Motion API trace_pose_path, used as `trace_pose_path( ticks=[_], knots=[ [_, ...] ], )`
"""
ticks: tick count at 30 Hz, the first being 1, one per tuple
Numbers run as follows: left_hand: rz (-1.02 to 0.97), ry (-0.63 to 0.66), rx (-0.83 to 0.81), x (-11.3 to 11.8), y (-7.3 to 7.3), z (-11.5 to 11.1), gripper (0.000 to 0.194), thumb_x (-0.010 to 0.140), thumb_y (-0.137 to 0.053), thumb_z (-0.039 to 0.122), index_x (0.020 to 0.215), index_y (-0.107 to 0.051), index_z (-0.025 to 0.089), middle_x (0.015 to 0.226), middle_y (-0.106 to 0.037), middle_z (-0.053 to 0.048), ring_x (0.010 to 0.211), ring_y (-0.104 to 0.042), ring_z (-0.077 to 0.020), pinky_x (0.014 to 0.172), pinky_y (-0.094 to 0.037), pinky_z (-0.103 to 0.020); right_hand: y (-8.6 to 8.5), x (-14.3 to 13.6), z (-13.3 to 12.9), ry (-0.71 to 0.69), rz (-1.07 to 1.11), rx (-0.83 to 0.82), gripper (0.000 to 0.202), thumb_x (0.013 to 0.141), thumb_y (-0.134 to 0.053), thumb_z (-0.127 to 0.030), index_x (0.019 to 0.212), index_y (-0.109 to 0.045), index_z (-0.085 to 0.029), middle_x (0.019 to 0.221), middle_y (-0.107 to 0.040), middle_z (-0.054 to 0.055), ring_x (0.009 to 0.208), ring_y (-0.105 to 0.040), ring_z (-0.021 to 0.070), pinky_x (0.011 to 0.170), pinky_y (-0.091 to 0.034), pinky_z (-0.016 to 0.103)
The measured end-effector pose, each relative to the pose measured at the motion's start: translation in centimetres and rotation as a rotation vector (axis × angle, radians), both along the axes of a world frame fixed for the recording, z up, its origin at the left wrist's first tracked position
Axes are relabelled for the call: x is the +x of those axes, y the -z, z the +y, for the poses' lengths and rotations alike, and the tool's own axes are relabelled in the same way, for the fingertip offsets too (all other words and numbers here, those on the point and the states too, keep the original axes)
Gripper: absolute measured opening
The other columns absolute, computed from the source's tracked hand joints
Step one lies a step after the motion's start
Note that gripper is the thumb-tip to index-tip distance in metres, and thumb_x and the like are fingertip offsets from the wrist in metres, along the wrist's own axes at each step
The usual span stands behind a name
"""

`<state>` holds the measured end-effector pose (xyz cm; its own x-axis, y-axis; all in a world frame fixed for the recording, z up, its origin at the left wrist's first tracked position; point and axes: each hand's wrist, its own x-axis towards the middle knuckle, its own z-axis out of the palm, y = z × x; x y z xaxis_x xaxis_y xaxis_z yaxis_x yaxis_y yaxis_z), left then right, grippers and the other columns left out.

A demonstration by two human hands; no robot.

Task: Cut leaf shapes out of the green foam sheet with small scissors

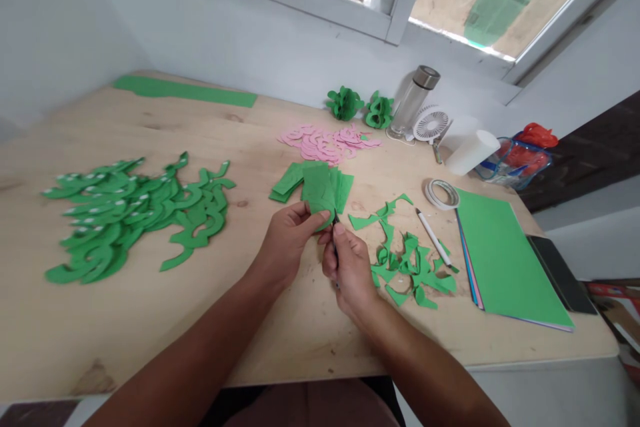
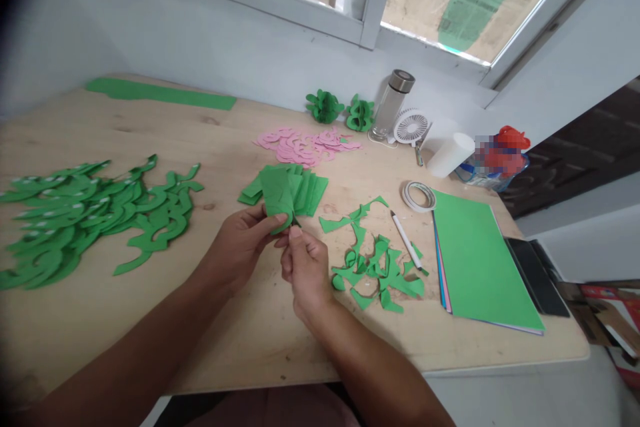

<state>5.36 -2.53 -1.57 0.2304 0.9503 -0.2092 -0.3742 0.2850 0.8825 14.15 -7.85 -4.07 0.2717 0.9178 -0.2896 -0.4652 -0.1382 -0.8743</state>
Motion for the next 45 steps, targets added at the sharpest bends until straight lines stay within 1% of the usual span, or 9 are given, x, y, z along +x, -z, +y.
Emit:
trace_pose_path(
  ticks=[12, 15, 21, 29, 34, 39, 45],
  knots=[
    [-0.003, -0.043, -0.038, -0.06, 0.05, 0.24, 0.017, 0.058, -0.083, 0.027, 0.060, -0.069, 0.017, 0.061, -0.065, 0.002, 0.061, -0.055, -0.0120, 0.066, -0.048, -0.026, 0.15, 0.13, -0.09, -0.013, -0.031, 0.015, 0.056, 0.072, -0.075, -0.074, 0.064, -0.063, -0.019, 0.037, -0.041, -0.010, 0.033, -0.025, 0.0050, 0.035, -0.016, 0.021],
    [0.008, -0.033, -0.027, -0.07, 0.14, 0.28, 0.015, 0.060, -0.082, 0.026, 0.062, -0.070, 0.017, 0.062, -0.066, 0.002, 0.061, -0.055, -0.0117, 0.066, -0.047, -0.026, 0.16, 0.11, -0.04, -0.017, -0.022, 0.010, 0.056, 0.071, -0.075, -0.074, 0.064, -0.063, -0.019, 0.037, -0.040, -0.010, 0.033, -0.024, 0.0048, 0.035, -0.015, 0.021],
    [0.028, 0.035, 0.007, -0.07, 0.07, 0.13, 0.018, 0.063, -0.080, 0.026, 0.060, -0.064, 0.017, 0.054, -0.059, 0.004, 0.055, -0.050, -0.0110, 0.064, -0.044, -0.027, 0.18, 0.14, 0.07, -0.005, 0.004, -0.003, 0.059, 0.067, -0.077, -0.076, 0.065, -0.063, -0.019, 0.037, -0.040, -0.011, 0.033, -0.023, 0.0044, 0.035, -0.014, 0.021],
    [0.039, 0.038, -0.002, -0.09, 0.13, 0.08, 0.020, 0.063, -0.080, 0.027, 0.060, -0.062, 0.017, 0.055, -0.059, 0.004, 0.056, -0.049, -0.0113, 0.065, -0.044, -0.027, 0.08, 0.15, 0.12, -0.003, 0.016, -0.007, 0.059, 0.066, -0.077, -0.076, 0.065, -0.063, -0.019, 0.038, -0.040, -0.011, 0.034, -0.024, 0.0044, 0.036, -0.014, 0.021],
    [0.032, 0.014, -0.005, 0.03, 0.11, 0.16, 0.019, 0.061, -0.080, 0.026, 0.060, -0.063, 0.017, 0.057, -0.061, 0.003, 0.058, -0.050, -0.0113, 0.066, -0.045, -0.027, 0.22, 0.19, 0.07, -0.007, 0.039, -0.004, 0.058, 0.066, -0.078, -0.074, 0.064, -0.062, -0.019, 0.039, -0.041, -0.010, 0.034, -0.024, 0.0045, 0.036, -0.013, 0.021],
    [0.028, 0.024, 0.001, 0.02, -0.14, 0.05, 0.019, 0.062, -0.079, 0.026, 0.060, -0.062, 0.018, 0.054, -0.058, 0.004, 0.057, -0.051, -0.0119, 0.066, -0.045, -0.027, 0.27, 0.17, 0.06, -0.011, 0.052, 0.000, 0.058, 0.066, -0.078, -0.075, 0.066, -0.064, -0.018, 0.040, -0.041, -0.010, 0.035, -0.024, 0.0045, 0.037, -0.013, 0.021],
    [0.030, 0.025, 0.007, 0.01, -0.03, -0.02, 0.019, 0.063, -0.079, 0.026, 0.059, -0.062, 0.018, 0.055, -0.060, 0.003, 0.058, -0.051, -0.0123, 0.066, -0.045, -0.027, 0.33, 0.17, 0.07, -0.009, 0.048, 0.013, 0.059, 0.067, -0.077, -0.076, 0.066, -0.064, -0.018, 0.040, -0.040, -0.011, 0.034, -0.024, 0.0045, 0.037, -0.013, 0.021]
  ],
)
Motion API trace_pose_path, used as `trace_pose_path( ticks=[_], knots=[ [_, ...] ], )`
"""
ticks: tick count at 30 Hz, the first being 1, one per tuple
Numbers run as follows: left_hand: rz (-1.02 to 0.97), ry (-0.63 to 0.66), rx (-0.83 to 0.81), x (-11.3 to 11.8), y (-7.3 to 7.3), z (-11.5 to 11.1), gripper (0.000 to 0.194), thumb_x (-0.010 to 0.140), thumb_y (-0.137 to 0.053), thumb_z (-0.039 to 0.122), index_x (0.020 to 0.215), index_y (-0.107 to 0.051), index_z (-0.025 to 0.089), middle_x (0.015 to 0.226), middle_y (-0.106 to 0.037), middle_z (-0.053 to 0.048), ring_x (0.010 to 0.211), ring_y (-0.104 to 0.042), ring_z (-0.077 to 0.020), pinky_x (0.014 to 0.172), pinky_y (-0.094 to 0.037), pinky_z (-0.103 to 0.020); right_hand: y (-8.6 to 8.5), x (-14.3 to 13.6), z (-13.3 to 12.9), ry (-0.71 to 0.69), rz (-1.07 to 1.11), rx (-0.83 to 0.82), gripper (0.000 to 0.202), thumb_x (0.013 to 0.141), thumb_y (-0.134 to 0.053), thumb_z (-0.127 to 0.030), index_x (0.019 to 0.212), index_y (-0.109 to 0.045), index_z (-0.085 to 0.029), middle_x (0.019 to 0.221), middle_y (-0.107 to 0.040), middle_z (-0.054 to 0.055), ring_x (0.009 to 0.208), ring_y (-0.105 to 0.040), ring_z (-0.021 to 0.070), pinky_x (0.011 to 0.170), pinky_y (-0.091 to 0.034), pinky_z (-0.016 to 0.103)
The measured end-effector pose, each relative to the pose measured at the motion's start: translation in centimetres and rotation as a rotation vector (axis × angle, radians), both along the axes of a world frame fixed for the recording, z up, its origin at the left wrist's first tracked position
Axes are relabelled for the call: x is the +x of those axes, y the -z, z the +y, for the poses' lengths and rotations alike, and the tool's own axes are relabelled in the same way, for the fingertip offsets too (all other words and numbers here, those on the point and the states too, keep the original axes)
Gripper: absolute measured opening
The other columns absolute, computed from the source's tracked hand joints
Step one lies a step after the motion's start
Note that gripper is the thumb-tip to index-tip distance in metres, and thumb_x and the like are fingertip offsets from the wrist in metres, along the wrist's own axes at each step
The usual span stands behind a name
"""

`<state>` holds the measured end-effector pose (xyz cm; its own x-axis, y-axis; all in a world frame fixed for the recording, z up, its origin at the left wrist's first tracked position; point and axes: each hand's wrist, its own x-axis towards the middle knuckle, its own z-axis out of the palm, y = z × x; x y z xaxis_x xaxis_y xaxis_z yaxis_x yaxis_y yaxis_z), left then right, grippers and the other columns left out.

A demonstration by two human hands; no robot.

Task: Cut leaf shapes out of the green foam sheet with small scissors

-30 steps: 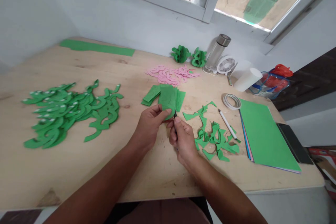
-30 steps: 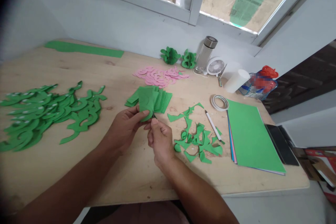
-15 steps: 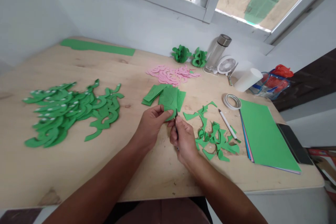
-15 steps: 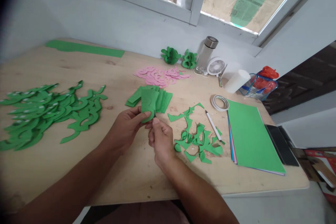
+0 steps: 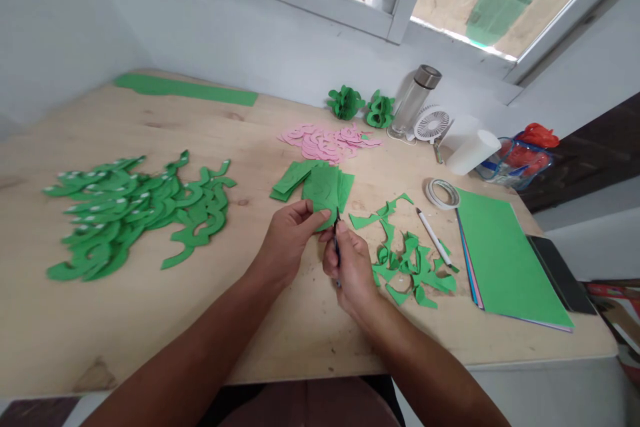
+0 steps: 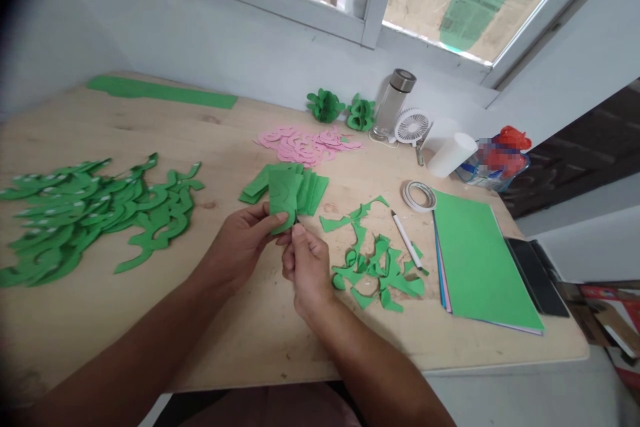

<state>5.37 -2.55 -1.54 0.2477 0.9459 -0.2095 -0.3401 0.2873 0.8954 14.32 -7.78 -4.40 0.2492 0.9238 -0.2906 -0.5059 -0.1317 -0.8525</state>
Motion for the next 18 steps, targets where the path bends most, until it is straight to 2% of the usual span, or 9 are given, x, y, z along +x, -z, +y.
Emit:
trace_pose_path(
  ticks=[18],
  knots=[
    [-0.020, -0.038, -0.032, -0.13, -0.10, -0.01, 0.021, 0.060, -0.081, 0.024, 0.057, -0.061, 0.018, 0.058, -0.059, 0.003, 0.060, -0.051, -0.0117, 0.066, -0.045, -0.027, -0.24, 0.11, -0.01, -0.002, -0.087, -0.006, 0.057, 0.072, -0.074, -0.074, 0.064, -0.062, -0.020, 0.038, -0.039, -0.011, 0.033, -0.023, 0.0050, 0.036, -0.014, 0.022]
  ],
)
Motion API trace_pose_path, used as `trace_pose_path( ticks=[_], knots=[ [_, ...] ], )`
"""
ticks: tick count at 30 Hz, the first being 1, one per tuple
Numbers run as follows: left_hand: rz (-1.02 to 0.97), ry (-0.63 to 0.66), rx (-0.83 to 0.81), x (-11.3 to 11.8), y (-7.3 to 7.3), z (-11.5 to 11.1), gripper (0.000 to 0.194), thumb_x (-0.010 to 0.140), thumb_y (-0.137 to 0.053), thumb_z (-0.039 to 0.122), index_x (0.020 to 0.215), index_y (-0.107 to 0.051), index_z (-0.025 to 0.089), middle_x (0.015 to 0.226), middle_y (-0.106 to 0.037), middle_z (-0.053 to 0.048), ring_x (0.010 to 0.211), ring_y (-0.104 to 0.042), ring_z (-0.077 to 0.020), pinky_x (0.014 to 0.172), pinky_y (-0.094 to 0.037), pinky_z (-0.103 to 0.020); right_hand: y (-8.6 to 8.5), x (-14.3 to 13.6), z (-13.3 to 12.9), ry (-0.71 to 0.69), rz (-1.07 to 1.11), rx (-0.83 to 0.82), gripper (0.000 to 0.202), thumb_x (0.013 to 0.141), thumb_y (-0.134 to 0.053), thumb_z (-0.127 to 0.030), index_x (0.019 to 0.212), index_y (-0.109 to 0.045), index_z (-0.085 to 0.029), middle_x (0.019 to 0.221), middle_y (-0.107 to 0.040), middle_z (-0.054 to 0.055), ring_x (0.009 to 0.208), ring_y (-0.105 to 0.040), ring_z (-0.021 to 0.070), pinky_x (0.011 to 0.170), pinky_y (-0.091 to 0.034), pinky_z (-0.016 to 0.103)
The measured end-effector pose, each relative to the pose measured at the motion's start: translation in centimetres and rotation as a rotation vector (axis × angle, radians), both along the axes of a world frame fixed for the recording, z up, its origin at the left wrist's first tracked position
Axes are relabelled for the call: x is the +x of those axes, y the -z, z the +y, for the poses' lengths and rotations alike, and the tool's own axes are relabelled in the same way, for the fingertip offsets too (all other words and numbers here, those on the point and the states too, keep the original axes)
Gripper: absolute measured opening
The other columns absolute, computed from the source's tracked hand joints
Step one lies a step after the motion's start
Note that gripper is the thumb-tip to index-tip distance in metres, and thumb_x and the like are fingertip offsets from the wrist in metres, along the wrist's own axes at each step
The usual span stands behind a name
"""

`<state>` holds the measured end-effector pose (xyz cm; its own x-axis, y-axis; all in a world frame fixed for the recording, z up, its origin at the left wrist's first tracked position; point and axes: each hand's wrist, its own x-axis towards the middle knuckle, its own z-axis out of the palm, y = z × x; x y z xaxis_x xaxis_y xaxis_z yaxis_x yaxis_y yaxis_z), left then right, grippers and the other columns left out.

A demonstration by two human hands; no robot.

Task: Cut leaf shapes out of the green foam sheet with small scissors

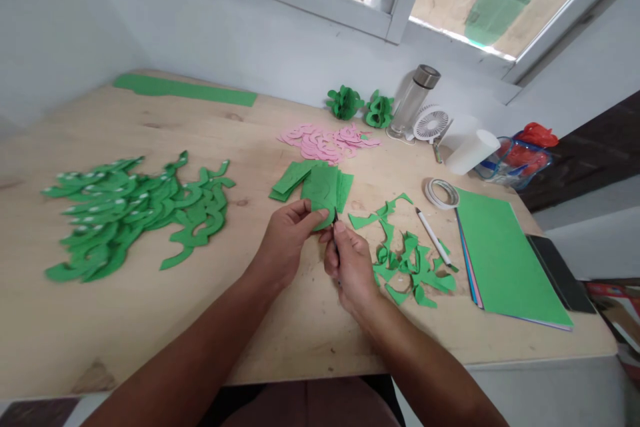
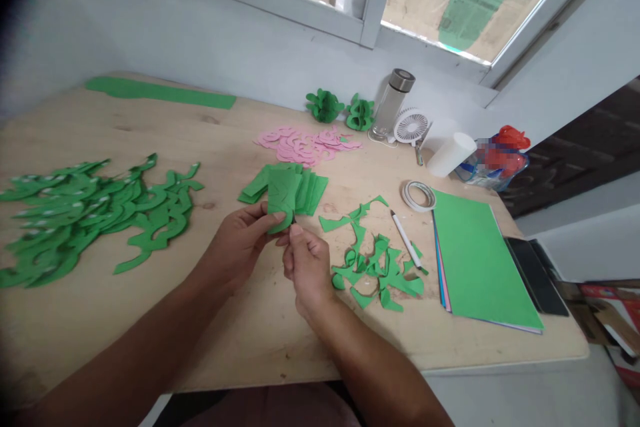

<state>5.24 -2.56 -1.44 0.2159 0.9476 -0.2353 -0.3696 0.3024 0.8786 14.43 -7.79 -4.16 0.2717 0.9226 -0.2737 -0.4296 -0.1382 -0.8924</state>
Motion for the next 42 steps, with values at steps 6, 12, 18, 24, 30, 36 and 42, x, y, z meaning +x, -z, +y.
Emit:
trace_pose_path(
  ticks=[6, 12, 18, 24, 30, 36, 42],
  knots=[
    [-0.001, -0.009, -0.006, 0.08, -0.06, 0.07, 0.021, 0.059, -0.082, 0.026, 0.057, -0.062, 0.018, 0.059, -0.061, 0.003, 0.061, -0.052, -0.0116, 0.065, -0.046, -0.026, -0.22, 0.04, 0.03, -0.003, -0.013, -0.009, 0.058, 0.071, -0.073, -0.076, 0.063, -0.062, -0.019, 0.036, -0.039, -0.011, 0.032, -0.023, 0.0047, 0.036, -0.014, 0.023],
    [-0.002, -0.016, -0.005, 0.03, -0.26, 0.06, 0.020, 0.059, -0.082, 0.025, 0.057, -0.063, 0.018, 0.060, -0.060, 0.003, 0.060, -0.053, -0.0118, 0.066, -0.048, -0.027, -0.21, 0.10, -0.02, -0.010, -0.040, -0.010, 0.055, 0.073, -0.071, -0.074, 0.064, -0.061, -0.020, 0.036, -0.038, -0.010, 0.033, -0.023, 0.0054, 0.037, -0.013, 0.023],
    [-0.008, -0.034, -0.014, -0.08, -0.20, 0.22, 0.021, 0.058, -0.082, 0.026, 0.058, -0.062, 0.019, 0.061, -0.060, 0.004, 0.059, -0.054, -0.0122, 0.064, -0.049, -0.028, -0.11, 0.10, -0.05, -0.025, -0.063, -0.017, 0.053, 0.074, -0.070, -0.072, 0.063, -0.061, -0.021, 0.036, -0.038, -0.010, 0.034, -0.024, 0.0061, 0.037, -0.014, 0.023],
    [0.021, -0.023, -0.003, -0.13, -0.19, 0.29, 0.018, 0.059, -0.082, 0.026, 0.061, -0.067, 0.018, 0.063, -0.062, 0.002, 0.060, -0.054, -0.0116, 0.062, -0.048, -0.026, -0.17, 0.20, -0.02, -0.054, -0.051, -0.038, 0.054, 0.072, -0.071, -0.073, 0.064, -0.062, -0.020, 0.037, -0.038, -0.010, 0.034, -0.023, 0.0062, 0.037, -0.012, 0.023],
    [0.053, -0.014, 0.018, -0.20, 0.05, 0.40, 0.017, 0.059, -0.081, 0.025, 0.060, -0.066, 0.018, 0.061, -0.062, 0.002, 0.058, -0.053, -0.0119, 0.061, -0.048, -0.027, -0.30, 0.26, -0.05, -0.060, -0.031, -0.043, 0.055, 0.070, -0.072, -0.074, 0.064, -0.062, -0.020, 0.037, -0.038, -0.010, 0.034, -0.022, 0.0056, 0.037, -0.011, 0.023],
    [0.077, -0.013, 0.039, -0.25, 0.29, 0.52, 0.017, 0.060, -0.080, 0.025, 0.059, -0.064, 0.019, 0.059, -0.061, 0.002, 0.056, -0.052, -0.0123, 0.060, -0.047, -0.027, -0.27, 0.32, 0.00, -0.072, -0.026, -0.035, 0.053, 0.072, -0.072, -0.072, 0.065, -0.063, -0.020, 0.038, -0.038, -0.010, 0.034, -0.023, 0.0060, 0.037, -0.011, 0.023],
    [0.071, 0.000, 0.041, -0.24, 0.20, 0.53, 0.017, 0.060, -0.079, 0.024, 0.057, -0.063, 0.019, 0.057, -0.059, 0.002, 0.053, -0.050, -0.0116, 0.057, -0.045, -0.027, -0.33, 0.29, 0.00, -0.064, -0.029, -0.034, 0.053, 0.073, -0.072, -0.072, 0.065, -0.063, -0.020, 0.038, -0.039, -0.010, 0.033, -0.024, 0.0058, 0.037, -0.012, 0.023]
  ],
)
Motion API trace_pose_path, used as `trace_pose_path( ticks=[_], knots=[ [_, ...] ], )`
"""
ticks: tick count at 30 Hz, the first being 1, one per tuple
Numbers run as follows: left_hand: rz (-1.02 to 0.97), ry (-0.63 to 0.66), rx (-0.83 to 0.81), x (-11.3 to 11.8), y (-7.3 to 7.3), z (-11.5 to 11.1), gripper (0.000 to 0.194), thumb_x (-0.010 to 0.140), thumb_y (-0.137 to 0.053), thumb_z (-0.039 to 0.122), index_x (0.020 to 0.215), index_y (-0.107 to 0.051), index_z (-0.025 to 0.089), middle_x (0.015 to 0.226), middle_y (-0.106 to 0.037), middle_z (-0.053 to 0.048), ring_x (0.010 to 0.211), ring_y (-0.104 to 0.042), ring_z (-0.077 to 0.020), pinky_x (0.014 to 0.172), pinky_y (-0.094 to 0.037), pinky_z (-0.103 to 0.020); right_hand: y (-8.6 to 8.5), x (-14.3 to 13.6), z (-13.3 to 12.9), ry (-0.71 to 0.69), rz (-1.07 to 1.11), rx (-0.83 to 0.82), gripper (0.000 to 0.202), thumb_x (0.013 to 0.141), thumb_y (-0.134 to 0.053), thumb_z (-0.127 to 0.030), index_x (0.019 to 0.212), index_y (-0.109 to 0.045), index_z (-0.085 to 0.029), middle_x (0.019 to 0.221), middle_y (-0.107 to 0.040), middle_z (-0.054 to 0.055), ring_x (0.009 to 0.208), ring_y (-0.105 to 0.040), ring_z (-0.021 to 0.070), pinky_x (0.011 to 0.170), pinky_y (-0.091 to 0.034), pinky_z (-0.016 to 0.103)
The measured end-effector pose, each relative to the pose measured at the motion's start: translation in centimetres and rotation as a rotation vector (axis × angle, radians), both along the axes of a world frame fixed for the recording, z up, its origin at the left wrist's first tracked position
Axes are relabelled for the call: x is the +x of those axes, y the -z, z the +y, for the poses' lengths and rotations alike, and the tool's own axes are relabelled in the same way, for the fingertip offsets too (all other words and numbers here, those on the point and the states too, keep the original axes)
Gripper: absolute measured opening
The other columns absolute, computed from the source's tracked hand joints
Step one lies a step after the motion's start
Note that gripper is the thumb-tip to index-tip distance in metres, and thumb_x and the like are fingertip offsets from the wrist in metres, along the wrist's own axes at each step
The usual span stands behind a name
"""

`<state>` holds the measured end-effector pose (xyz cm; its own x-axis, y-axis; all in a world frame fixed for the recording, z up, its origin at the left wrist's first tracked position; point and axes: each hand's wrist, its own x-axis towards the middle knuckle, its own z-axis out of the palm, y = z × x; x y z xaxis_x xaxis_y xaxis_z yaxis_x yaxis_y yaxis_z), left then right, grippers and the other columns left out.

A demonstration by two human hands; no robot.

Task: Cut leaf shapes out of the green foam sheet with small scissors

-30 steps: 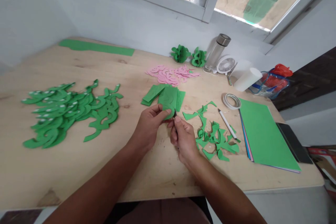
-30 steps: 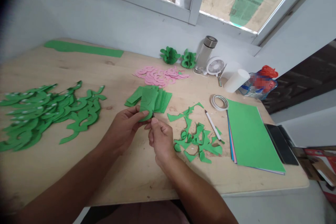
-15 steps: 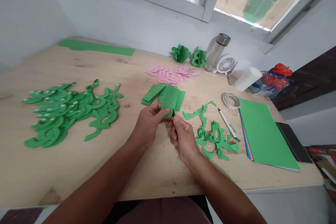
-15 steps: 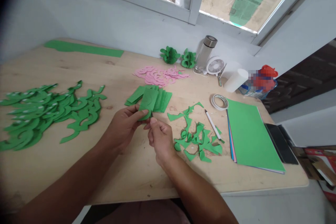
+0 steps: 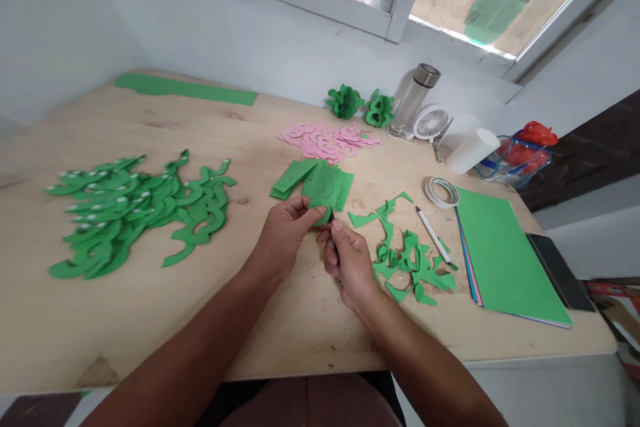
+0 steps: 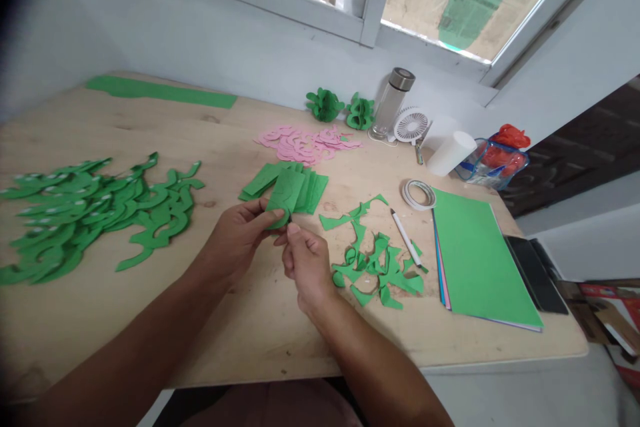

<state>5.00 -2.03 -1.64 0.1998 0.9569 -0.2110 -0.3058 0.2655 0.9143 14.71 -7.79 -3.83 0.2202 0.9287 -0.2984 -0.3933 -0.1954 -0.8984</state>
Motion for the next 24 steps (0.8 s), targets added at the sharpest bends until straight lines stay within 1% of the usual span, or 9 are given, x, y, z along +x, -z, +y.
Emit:
trace_pose_path(
  ticks=[12, 24],
  knots=[
    [-0.011, 0.023, 0.003, 0.04, -0.07, -0.01, 0.018, 0.061, -0.079, 0.025, 0.058, -0.063, 0.018, 0.056, -0.058, 0.003, 0.053, -0.049, -0.0108, 0.058, -0.044, -0.027, -0.05, 0.00, -0.04, 0.017, 0.001, 0.002, 0.054, 0.072, -0.073, -0.071, 0.064, -0.062, -0.019, 0.037, -0.040, -0.010, 0.032, -0.024, 0.0047, 0.036, -0.012, 0.023],
    [-0.014, 0.012, -0.018, 0.17, 0.07, 0.11, 0.019, 0.058, -0.080, 0.026, 0.060, -0.064, 0.017, 0.057, -0.060, 0.004, 0.054, -0.051, -0.0098, 0.060, -0.046, -0.026, 0.05, 0.03, 0.04, 0.016, 0.011, -0.009, 0.059, 0.067, -0.075, -0.076, 0.064, -0.063, -0.019, 0.037, -0.041, -0.010, 0.032, -0.025, 0.0045, 0.036, -0.013, 0.022]
  ],
)
